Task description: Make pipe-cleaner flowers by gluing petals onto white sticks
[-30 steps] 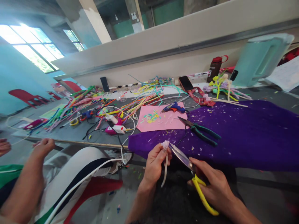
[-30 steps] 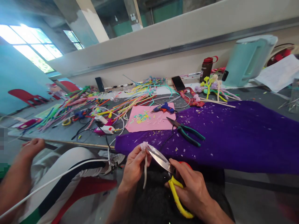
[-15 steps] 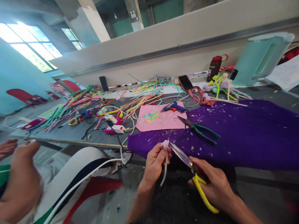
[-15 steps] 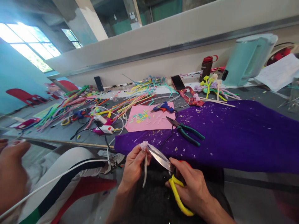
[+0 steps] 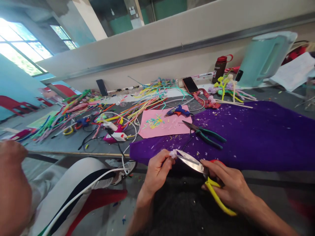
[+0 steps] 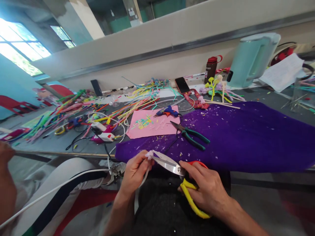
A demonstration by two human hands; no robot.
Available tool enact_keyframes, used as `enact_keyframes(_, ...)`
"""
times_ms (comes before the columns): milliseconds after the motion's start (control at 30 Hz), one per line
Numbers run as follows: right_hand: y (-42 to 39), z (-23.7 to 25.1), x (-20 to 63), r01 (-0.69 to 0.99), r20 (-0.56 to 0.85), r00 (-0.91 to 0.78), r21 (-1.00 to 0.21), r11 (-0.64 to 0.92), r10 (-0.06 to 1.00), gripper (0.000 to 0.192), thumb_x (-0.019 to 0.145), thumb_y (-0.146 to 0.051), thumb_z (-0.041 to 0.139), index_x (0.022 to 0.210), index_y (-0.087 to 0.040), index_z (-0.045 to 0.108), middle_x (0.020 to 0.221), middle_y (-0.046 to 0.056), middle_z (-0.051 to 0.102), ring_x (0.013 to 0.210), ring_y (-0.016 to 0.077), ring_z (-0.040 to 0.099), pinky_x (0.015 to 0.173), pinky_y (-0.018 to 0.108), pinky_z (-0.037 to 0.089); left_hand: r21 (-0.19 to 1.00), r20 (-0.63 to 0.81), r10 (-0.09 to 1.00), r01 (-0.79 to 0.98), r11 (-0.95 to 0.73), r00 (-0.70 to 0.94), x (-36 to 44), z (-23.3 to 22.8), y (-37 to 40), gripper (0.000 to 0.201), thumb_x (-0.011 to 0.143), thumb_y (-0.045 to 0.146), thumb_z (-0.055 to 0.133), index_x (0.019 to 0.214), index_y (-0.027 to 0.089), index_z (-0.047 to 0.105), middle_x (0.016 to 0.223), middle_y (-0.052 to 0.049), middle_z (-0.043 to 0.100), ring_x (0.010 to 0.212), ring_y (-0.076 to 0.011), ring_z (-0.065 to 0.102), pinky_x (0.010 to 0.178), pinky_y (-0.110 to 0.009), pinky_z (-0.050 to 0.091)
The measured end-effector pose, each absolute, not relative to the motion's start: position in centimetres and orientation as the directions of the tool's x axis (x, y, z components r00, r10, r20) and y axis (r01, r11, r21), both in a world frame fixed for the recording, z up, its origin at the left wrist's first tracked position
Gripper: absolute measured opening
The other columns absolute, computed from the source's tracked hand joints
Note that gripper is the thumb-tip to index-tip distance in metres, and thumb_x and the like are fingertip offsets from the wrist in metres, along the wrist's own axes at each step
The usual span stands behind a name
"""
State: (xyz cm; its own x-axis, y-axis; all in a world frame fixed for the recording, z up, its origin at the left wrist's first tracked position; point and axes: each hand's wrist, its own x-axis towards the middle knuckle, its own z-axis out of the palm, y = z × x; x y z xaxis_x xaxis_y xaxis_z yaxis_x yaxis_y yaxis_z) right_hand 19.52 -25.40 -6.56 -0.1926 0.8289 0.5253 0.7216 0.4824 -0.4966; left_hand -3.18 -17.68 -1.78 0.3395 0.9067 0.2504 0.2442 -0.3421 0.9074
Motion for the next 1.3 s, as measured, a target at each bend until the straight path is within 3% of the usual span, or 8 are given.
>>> enact_keyframes(367,-25.5,-7.1,19.9,0.752,0.542,-0.199,-0.45,0.482,0.817,0.05,0.076,-0.028,0.061,0.123,-0.018,0.047,0.086,0.006,0.063,0.074,0.0164,0.062,0.062,0.026,0.051,0.775,0.335,0.827,0.367,-0.514,0.451,-3.5,-1.1,-17.4,0.015,0.082,0.017,0.049,0.08,0.021,0.063,0.073,-0.003,0.057,0.069,-0.0154,0.05,0.065,-0.025,0.036)
enact_keyframes(933,-25.7,-8.0,20.2,0.76,0.49,-0.216,-0.458,0.46,0.845,0.05,0.078,-0.02,0.055,0.127,-0.019,0.043,0.095,0.007,0.064,0.078,0.0162,0.062,0.065,0.025,0.051,0.792,0.325,0.834,0.353,-0.498,0.446,-3.3,-1.1,-17.4,0.016,0.081,0.016,0.051,0.083,0.021,0.065,0.072,-0.002,0.058,0.067,-0.0154,0.05,0.065,-0.025,0.036)
enact_keyframes(1167,-25.5,-7.8,20.0,0.723,0.488,-0.131,-0.549,0.419,0.863,0.046,0.081,-0.03,0.057,0.124,-0.02,0.045,0.081,0.003,0.064,0.064,0.0124,0.061,0.058,0.021,0.049,0.834,0.318,0.869,0.324,-0.447,0.379,-3.2,-1.1,-17.3,0.013,0.078,0.018,0.053,0.077,0.021,0.066,0.068,-0.002,0.058,0.065,-0.0151,0.05,0.063,-0.024,0.036)
enact_keyframes(1300,-25.7,-7.2,20.0,0.697,0.452,-0.066,-0.617,0.365,0.89,0.05,0.078,-0.031,0.06,0.125,-0.022,0.043,0.09,0.005,0.064,0.074,0.0152,0.063,0.063,0.023,0.051,0.806,0.349,0.867,0.359,-0.471,0.356,-3.3,-1.0,-17.2,0.011,0.078,0.017,0.055,0.075,0.02,0.065,0.069,-0.002,0.058,0.065,-0.0145,0.051,0.064,-0.025,0.037)
